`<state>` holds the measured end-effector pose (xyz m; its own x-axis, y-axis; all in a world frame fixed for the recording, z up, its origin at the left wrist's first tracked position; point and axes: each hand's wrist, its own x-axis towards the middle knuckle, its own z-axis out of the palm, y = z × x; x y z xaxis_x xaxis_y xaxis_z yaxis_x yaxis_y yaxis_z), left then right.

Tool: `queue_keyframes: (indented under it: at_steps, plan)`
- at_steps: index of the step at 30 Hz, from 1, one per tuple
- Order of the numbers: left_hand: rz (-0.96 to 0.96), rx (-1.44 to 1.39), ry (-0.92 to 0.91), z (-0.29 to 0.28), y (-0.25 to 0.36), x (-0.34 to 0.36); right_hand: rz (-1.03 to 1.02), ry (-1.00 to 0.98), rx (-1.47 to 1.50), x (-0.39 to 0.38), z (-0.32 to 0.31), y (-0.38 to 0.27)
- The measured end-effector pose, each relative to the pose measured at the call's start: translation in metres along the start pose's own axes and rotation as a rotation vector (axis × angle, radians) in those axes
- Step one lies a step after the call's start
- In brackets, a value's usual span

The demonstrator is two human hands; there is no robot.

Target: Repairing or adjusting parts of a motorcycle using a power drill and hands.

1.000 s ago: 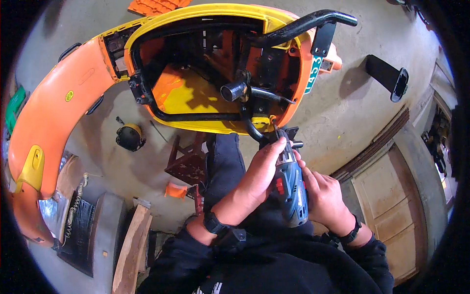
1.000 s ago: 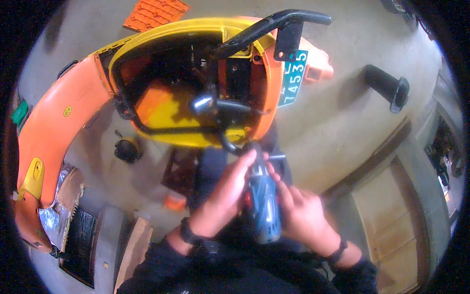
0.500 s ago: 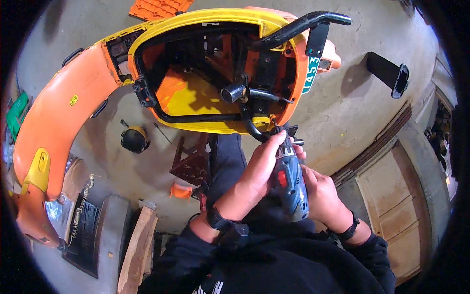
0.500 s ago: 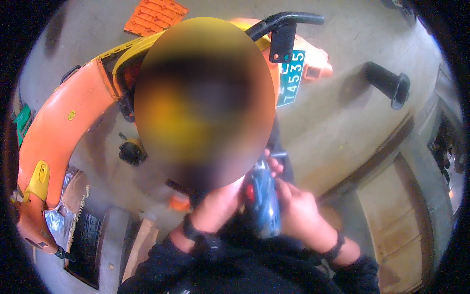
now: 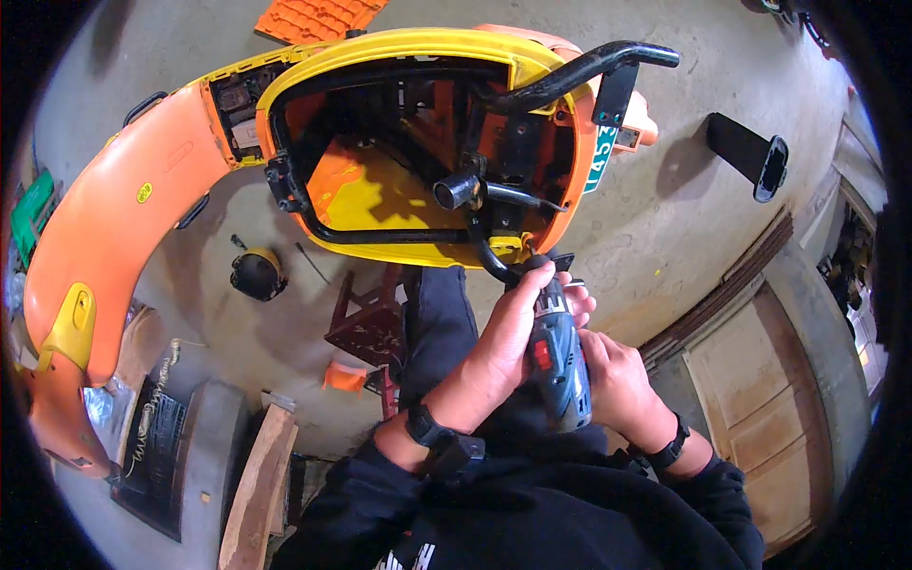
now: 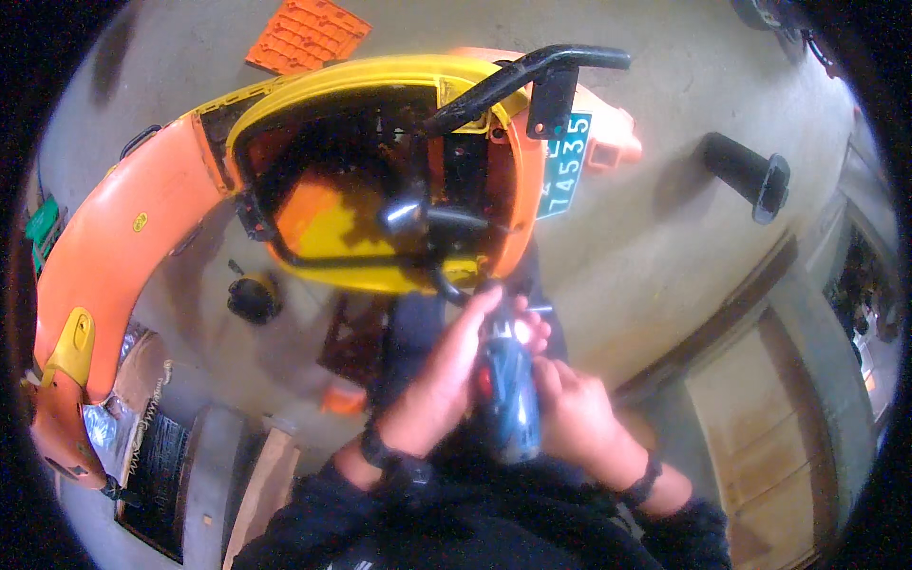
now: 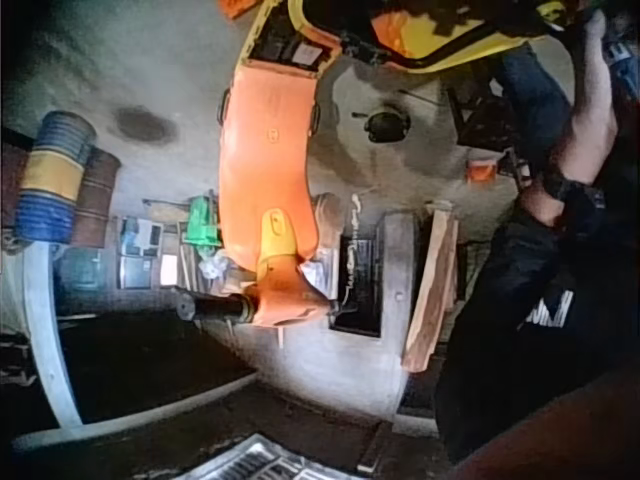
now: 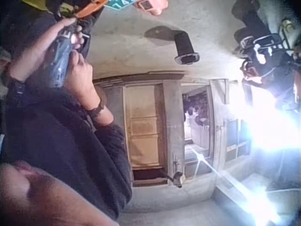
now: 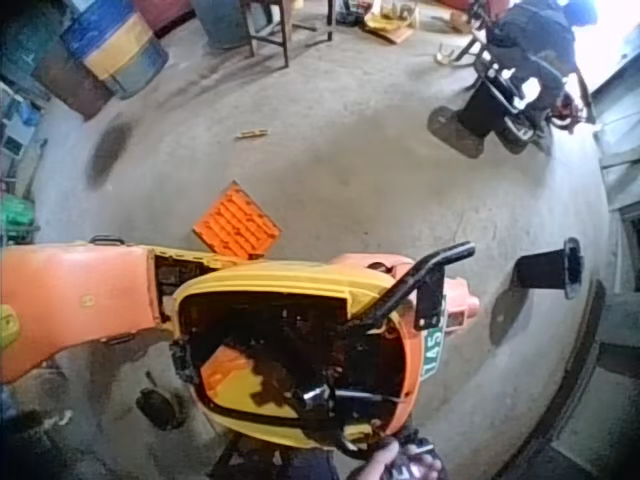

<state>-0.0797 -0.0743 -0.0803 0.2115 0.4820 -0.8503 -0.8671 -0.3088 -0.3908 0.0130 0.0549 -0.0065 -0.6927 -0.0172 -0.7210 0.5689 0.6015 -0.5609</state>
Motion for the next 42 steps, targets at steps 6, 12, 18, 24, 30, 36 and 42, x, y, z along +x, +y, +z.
queue_keyframes:
  at_steps: [6,12,18,24,30,36,42]
  plan:
    - [-0.007,-0.095,-0.011,0.000,-0.004,0.000,0.025,0.002,-0.027,-0.001,0.002,0.001]
    - [-0.006,-0.136,0.022,0.002,-0.005,0.000,0.008,-0.006,-0.053,-0.001,0.001,0.001]
    - [-0.011,-0.197,-0.010,0.004,-0.005,0.000,-0.014,0.008,-0.049,0.000,0.002,0.003]
    - [-0.021,-0.246,-0.029,0.003,-0.006,0.000,-0.021,0.008,-0.061,0.001,-0.001,-0.001]
    - [-0.004,-0.235,-0.028,0.005,-0.006,0.001,-0.037,0.035,-0.050,0.002,0.001,0.002]
    - [0.001,-0.248,-0.086,-0.003,-0.009,0.005,-0.059,0.031,-0.074,0.002,0.002,0.004]
    - [0.027,-0.191,-0.063,-0.002,-0.008,0.004,-0.045,0.025,-0.053,0.003,0.002,0.003]
